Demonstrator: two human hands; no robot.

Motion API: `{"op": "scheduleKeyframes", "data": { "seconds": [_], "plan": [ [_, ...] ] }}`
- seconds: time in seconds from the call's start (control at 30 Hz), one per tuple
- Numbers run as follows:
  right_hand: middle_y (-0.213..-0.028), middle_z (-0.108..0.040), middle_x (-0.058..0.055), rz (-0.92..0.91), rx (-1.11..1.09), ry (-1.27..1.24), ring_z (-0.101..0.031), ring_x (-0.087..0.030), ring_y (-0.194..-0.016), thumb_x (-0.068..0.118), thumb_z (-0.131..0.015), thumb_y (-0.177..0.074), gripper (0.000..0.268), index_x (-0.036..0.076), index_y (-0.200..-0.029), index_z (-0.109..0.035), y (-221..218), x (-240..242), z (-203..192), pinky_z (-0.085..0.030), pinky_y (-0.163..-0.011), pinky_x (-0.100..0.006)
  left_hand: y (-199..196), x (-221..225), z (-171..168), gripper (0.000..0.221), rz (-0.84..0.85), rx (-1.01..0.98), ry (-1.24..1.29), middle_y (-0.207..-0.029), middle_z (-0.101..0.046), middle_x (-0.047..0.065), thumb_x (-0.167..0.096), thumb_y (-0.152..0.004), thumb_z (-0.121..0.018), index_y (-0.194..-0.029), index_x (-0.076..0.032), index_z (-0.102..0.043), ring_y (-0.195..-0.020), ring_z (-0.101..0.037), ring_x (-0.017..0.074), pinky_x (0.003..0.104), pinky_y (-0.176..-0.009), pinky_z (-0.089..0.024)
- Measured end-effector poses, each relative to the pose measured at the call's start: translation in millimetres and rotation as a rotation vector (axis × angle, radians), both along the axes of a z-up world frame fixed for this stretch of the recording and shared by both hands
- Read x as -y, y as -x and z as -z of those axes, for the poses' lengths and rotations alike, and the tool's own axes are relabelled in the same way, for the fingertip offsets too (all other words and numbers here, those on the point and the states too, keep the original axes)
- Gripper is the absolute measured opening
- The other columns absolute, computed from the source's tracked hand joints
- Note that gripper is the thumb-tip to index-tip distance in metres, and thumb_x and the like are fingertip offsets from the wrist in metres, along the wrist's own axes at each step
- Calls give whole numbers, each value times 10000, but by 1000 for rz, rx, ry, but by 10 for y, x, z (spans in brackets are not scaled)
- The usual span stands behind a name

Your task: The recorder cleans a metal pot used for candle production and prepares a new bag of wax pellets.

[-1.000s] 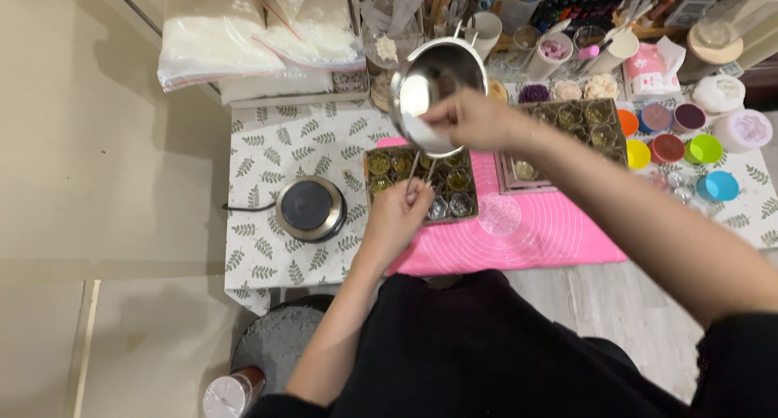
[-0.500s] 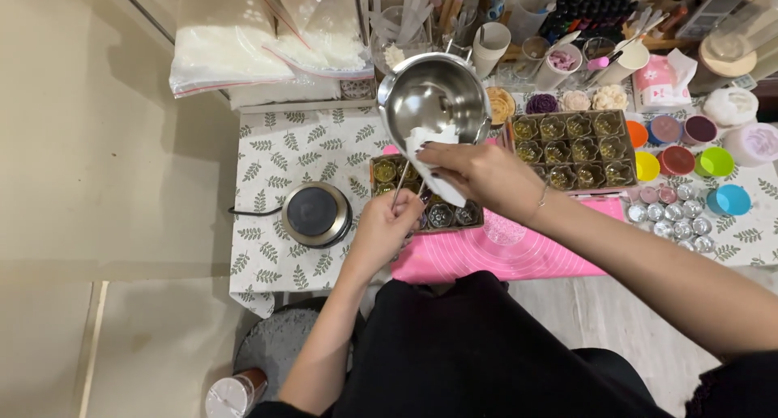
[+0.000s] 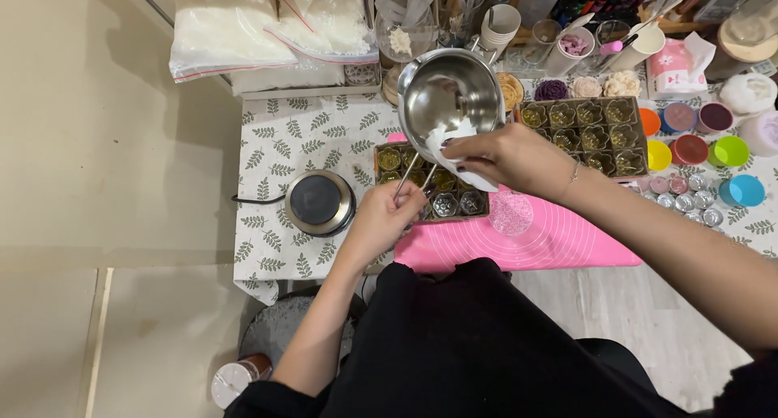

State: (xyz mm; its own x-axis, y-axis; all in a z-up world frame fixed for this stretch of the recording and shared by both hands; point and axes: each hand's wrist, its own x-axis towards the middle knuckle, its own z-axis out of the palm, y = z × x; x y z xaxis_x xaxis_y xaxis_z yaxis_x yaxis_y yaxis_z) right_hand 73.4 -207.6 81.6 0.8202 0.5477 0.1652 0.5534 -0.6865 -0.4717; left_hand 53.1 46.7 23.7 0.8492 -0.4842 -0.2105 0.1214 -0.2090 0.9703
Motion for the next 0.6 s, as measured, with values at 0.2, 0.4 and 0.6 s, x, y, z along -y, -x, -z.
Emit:
{"op": "scheduleKeyframes", "data": {
  "seconds": [0.2, 0.4, 0.6],
  "plan": [
    [-946, -793, -94, 221, -122, -19, -774, -221, -701, 225, -775, -873, 271, 167, -1136, -801, -11, -175, -147, -629, -734, -359, -4, 84, 1, 268, -17, 8, 51, -608, -573, -59, -221, -1001, -637, -805, -38, -638, -537, -462, 10, 205, -494, -356],
    [-1004, -805, -43, 55, -175, 63, -778, -172, -657, 178, -741, -852, 288, 202, -1134, -794, -2, 51, -24, -649, -701, -309, 0, -3, -28, 245, 18, -99, 37, -587, -565, -49, -243, -985, -638, -826, -59, -656, -480, -458, 26, 213, -441, -361],
    [-1119, -777, -68, 92, -16, -61, -772, -191, -700, 183, -761, -889, 251, 140, -1136, -783, 28, -105, -59, -647, -720, -328, -48, 14, 55, 266, 23, -219, 252, -595, -506, -72, -246, -1040, -605, -843, -67, -616, -467, -375, 20, 219, -411, -267]
  ]
}}
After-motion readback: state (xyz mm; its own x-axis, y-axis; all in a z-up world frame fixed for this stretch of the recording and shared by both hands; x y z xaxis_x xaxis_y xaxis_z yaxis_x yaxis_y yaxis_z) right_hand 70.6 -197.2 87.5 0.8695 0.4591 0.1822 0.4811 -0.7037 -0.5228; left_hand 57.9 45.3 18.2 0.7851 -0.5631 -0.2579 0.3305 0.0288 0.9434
